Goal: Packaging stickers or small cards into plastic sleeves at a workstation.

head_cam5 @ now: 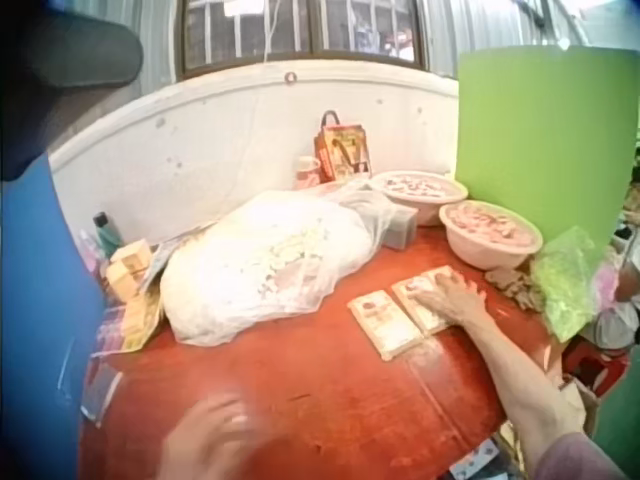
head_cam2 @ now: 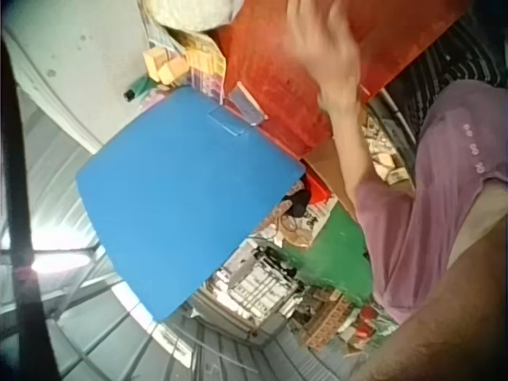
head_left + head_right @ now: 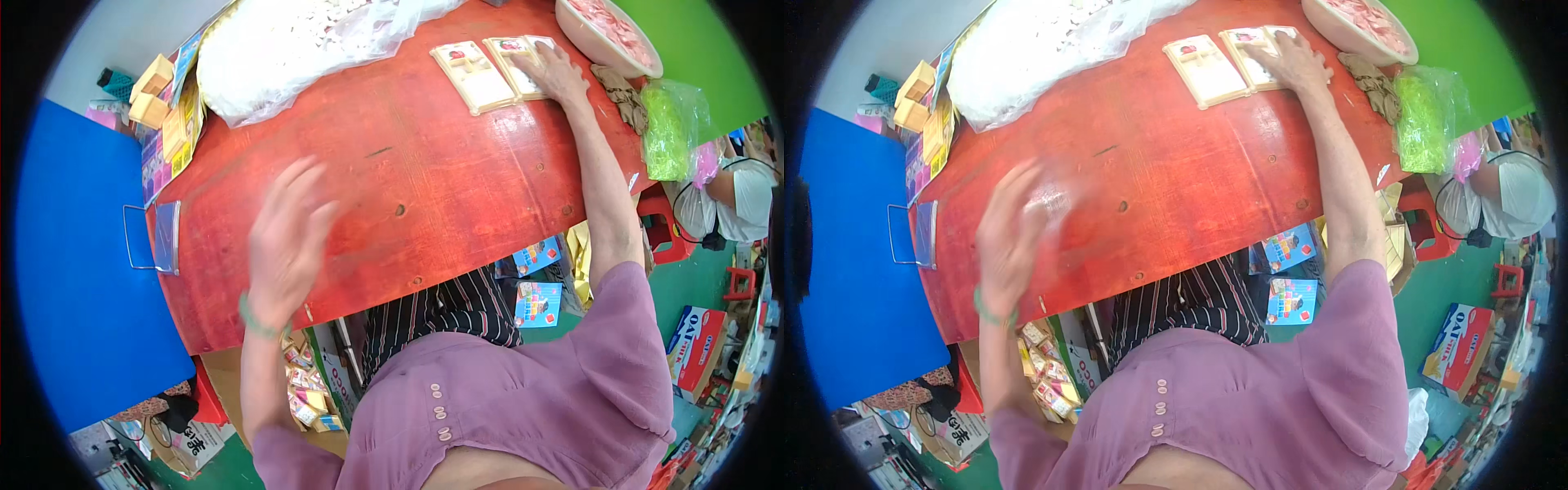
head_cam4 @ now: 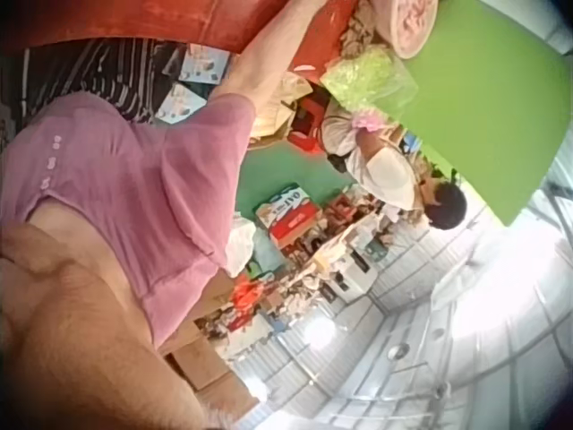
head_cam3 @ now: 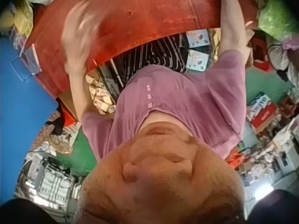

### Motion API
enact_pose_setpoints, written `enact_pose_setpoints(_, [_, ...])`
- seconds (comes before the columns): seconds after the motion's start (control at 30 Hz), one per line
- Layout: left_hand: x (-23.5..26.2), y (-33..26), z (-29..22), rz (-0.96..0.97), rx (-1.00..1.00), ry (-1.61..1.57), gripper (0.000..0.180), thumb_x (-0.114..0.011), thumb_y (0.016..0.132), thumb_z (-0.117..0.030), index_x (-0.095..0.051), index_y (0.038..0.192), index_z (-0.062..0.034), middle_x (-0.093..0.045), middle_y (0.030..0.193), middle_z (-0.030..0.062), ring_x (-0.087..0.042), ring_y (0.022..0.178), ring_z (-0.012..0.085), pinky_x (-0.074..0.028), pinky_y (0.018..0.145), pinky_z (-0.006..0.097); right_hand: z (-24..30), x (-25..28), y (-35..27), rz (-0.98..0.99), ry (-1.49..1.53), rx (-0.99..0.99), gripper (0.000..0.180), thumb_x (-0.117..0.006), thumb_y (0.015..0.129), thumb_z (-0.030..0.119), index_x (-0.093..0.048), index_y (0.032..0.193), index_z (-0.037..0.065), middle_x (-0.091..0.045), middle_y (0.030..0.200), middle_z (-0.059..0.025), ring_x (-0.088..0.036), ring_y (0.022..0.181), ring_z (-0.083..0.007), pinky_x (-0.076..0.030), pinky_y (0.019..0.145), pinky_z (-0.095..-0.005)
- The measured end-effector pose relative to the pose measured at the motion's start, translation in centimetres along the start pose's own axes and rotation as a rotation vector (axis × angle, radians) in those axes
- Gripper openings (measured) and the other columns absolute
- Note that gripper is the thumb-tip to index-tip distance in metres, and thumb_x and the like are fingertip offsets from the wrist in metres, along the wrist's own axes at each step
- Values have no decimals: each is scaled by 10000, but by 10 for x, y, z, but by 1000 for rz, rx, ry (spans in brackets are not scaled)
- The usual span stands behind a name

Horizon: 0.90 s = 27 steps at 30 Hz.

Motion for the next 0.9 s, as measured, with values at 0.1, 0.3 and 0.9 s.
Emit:
enact_pose_setpoints(0.1, [-63, 67, -10, 83, -187, 52, 415, -601, 884, -264, -535, 1215, -23, -488, 1295, 218, -478, 1185, 388, -409, 983, 416, 19, 2, -9, -22, 23, 64, 869, -473, 705, 794, -417, 1386, 259, -282, 1502, -75, -302, 1331, -401, -240, 1031, -608])
enact_pose_setpoints(0.3, [-166, 128, 6, 121, -310, 264, 511, -566, 880, -392, -510, 1259, -54, -416, 1368, 219, -388, 1271, 369, -331, 1045, 457, 48, 0, -31, -132, 96, 170, 875, -465, 683, 823, -474, 1338, 242, -382, 1422, -144, -351, 1257, -468, -269, 958, -648])
enact_pose_setpoints(0.9, [-67, -28, 7, 93, -181, 375, 512, -616, 850, -205, -472, 1297, -4, -435, 1348, 235, -463, 1208, 373, -376, 1017, 408, 137, 22, -204, 1, 154, 256, 814, -450, 807, 710, -463, 1327, 84, -381, 1414, -197, -340, 1276, -476, -251, 1022, -627])
Point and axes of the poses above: each hand's wrist, its own y-axis towards the middle knuckle, its own x-axis out of the back of the hand, z = x × y, the point moved 6 cm from there along y, towards the middle knuckle
